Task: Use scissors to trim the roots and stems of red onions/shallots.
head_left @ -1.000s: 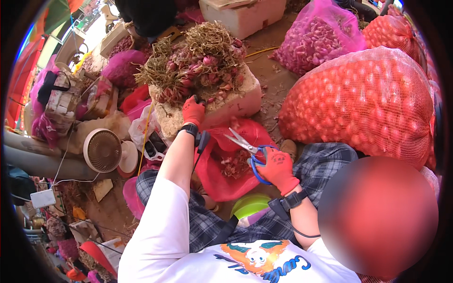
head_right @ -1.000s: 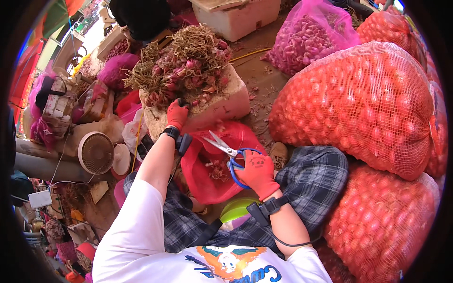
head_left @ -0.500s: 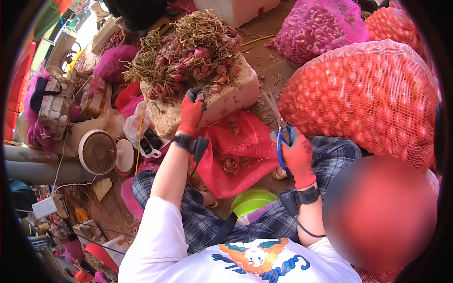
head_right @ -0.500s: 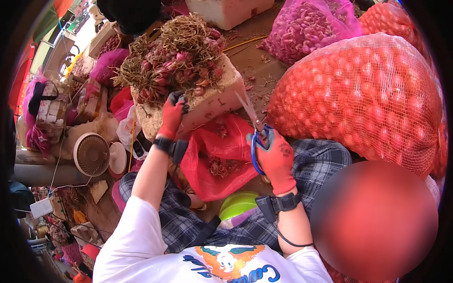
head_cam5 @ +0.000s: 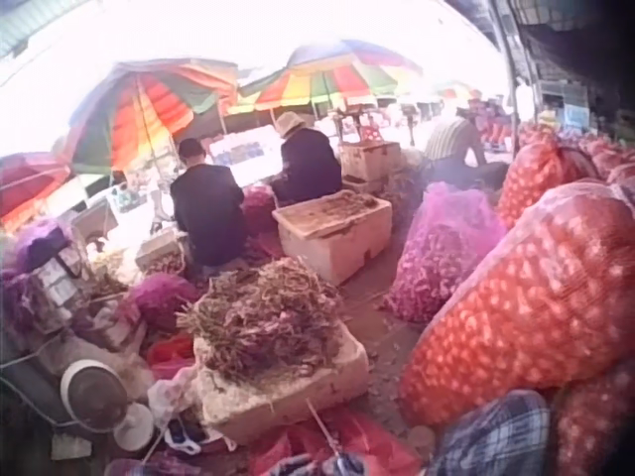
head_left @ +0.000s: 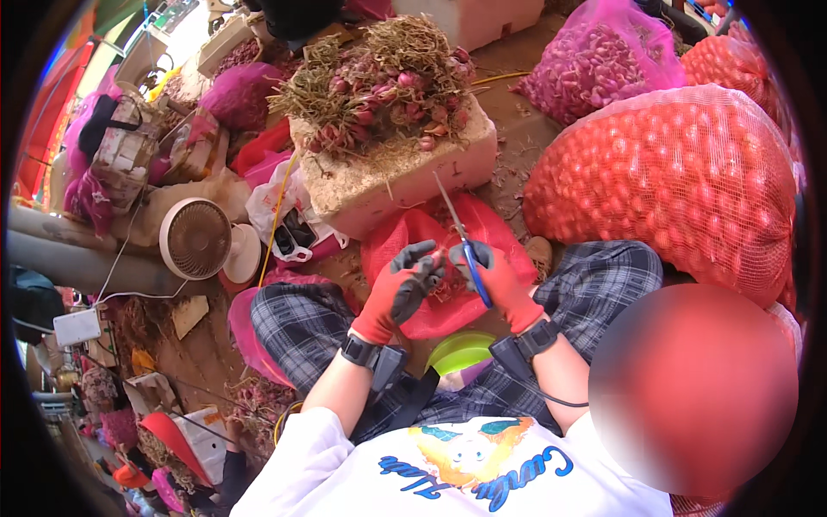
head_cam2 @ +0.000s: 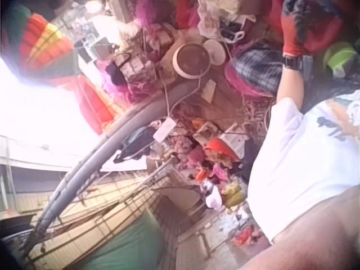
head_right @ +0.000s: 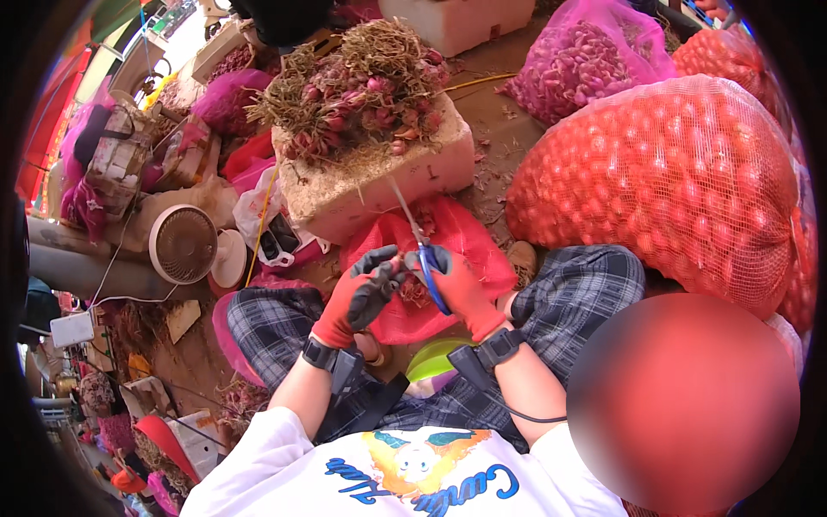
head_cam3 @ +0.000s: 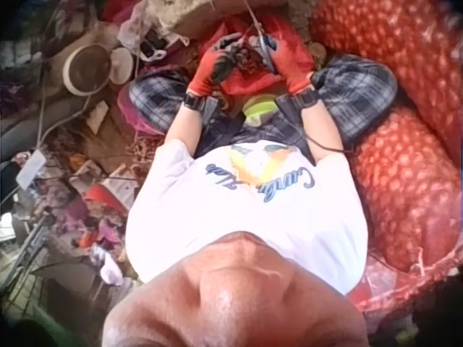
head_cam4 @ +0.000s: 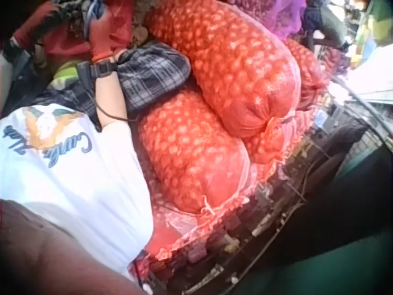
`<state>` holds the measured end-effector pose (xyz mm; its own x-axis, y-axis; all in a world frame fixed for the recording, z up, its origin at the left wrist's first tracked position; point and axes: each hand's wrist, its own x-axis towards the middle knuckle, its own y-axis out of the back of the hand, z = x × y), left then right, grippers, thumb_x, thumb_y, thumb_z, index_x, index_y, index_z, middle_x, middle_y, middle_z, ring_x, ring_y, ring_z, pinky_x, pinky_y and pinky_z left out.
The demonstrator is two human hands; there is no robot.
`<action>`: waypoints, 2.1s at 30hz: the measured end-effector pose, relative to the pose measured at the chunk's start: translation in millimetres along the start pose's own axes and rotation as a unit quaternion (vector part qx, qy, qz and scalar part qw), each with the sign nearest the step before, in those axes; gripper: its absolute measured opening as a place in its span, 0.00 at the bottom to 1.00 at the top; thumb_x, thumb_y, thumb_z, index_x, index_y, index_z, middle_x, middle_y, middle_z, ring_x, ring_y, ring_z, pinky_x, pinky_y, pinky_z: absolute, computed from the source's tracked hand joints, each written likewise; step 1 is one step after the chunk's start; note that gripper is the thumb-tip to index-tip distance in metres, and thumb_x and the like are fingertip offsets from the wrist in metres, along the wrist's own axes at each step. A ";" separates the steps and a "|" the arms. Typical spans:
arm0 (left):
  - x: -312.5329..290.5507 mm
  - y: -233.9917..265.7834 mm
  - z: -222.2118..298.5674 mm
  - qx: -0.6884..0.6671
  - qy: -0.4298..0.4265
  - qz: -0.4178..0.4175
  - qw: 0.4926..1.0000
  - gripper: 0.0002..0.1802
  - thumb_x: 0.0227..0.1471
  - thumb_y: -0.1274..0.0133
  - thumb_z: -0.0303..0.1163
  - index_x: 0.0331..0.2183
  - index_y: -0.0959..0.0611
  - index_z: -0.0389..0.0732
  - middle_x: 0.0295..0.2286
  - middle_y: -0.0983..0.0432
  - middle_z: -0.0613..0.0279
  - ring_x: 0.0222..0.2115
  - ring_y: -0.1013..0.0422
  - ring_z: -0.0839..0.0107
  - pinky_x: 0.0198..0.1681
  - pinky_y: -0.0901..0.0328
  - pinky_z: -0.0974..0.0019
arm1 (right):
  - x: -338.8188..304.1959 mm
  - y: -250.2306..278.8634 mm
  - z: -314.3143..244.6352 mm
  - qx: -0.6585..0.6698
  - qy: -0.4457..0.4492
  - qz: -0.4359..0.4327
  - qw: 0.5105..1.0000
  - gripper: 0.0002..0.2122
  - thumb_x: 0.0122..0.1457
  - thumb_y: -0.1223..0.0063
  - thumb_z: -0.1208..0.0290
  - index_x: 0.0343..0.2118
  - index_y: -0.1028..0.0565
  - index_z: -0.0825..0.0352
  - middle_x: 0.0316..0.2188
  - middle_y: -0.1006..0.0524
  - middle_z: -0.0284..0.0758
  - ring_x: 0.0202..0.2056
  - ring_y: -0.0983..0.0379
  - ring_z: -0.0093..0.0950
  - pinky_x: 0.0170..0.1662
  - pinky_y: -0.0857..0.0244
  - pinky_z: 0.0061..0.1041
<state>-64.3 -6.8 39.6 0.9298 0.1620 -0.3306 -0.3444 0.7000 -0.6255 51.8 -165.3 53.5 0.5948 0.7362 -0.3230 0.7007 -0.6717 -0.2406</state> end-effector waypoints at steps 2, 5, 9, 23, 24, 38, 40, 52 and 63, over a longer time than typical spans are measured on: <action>-8.5 -3.9 3.8 -0.169 -0.005 0.018 0.985 0.17 0.55 0.53 0.27 0.48 0.31 0.38 0.38 0.29 0.61 0.35 0.32 0.75 0.36 0.34 0.77 | -4.8 11.4 9.2 -0.137 0.044 0.022 0.989 0.16 0.54 0.47 0.60 0.38 0.27 0.67 0.27 0.23 0.35 0.31 0.28 0.26 0.36 0.36 0.27; -12.2 19.0 3.9 -0.207 -0.011 0.026 0.978 0.16 0.56 0.54 0.31 0.46 0.30 0.39 0.39 0.29 0.61 0.33 0.32 0.76 0.34 0.34 0.78 | -27.1 3.5 -14.9 -0.294 0.016 -0.050 0.954 0.18 0.50 0.43 0.58 0.36 0.27 0.69 0.24 0.25 0.33 0.29 0.30 0.20 0.35 0.37 0.24; -14.6 22.6 6.3 -0.198 -0.010 -0.010 0.980 0.17 0.54 0.52 0.31 0.46 0.30 0.38 0.36 0.30 0.63 0.33 0.32 0.75 0.36 0.35 0.76 | -40.6 3.1 -8.3 -0.317 -0.006 -0.064 0.946 0.19 0.49 0.42 0.55 0.34 0.26 0.68 0.24 0.25 0.35 0.28 0.28 0.25 0.34 0.37 0.26; -19.8 15.1 1.5 -0.030 -0.021 0.005 0.999 0.13 0.55 0.52 0.30 0.43 0.26 0.41 0.37 0.29 0.66 0.33 0.32 0.76 0.32 0.37 0.77 | -42.4 10.9 7.5 -0.540 0.236 0.072 0.805 0.18 0.45 0.41 0.52 0.31 0.24 0.63 0.25 0.25 0.39 0.28 0.28 0.39 0.31 0.36 0.32; -20.6 12.6 2.7 -0.060 -0.017 -0.015 0.998 0.12 0.55 0.52 0.30 0.43 0.26 0.41 0.37 0.29 0.67 0.33 0.32 0.76 0.32 0.37 0.77 | -42.6 10.3 7.0 -0.540 0.235 0.072 0.805 0.18 0.45 0.41 0.52 0.31 0.24 0.63 0.25 0.25 0.39 0.28 0.28 0.39 0.31 0.36 0.32; -17.0 6.1 4.7 0.033 -0.007 0.037 0.999 0.12 0.54 0.52 0.29 0.42 0.27 0.37 0.34 0.28 0.66 0.32 0.32 0.78 0.32 0.36 0.76 | -39.6 18.3 13.1 -0.547 0.154 0.051 0.821 0.19 0.45 0.42 0.49 0.29 0.22 0.63 0.19 0.25 0.39 0.22 0.28 0.35 0.27 0.37 0.29; -17.2 5.0 1.5 0.142 -0.028 0.088 0.986 0.12 0.54 0.52 0.28 0.42 0.27 0.37 0.34 0.27 0.66 0.32 0.32 0.79 0.32 0.36 0.76 | -42.3 10.8 -0.1 -0.497 0.130 0.035 0.857 0.19 0.46 0.42 0.50 0.29 0.22 0.64 0.19 0.25 0.39 0.22 0.28 0.34 0.27 0.37 0.29; -14.5 8.5 -1.9 -0.054 -0.016 -0.020 0.998 0.14 0.54 0.50 0.31 0.42 0.26 0.36 0.34 0.29 0.69 0.30 0.34 0.79 0.32 0.38 0.77 | -40.9 8.1 -5.1 -0.389 0.051 -0.039 0.919 0.14 0.49 0.43 0.58 0.29 0.24 0.66 0.21 0.26 0.40 0.23 0.28 0.30 0.28 0.39 0.28; -11.8 9.3 -6.5 0.096 -0.047 -0.014 0.994 0.14 0.54 0.51 0.30 0.42 0.26 0.36 0.35 0.29 0.66 0.32 0.32 0.79 0.34 0.36 0.77 | -38.2 9.6 11.2 -0.335 0.080 0.029 0.938 0.14 0.49 0.41 0.59 0.28 0.22 0.67 0.19 0.23 0.35 0.20 0.30 0.19 0.25 0.39 0.24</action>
<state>-79.4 -6.7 33.1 0.9496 0.1983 -0.2427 -0.2958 0.8233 -0.4844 31.4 -200.8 53.2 0.6532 0.7393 -0.1637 0.7242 -0.5468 0.4203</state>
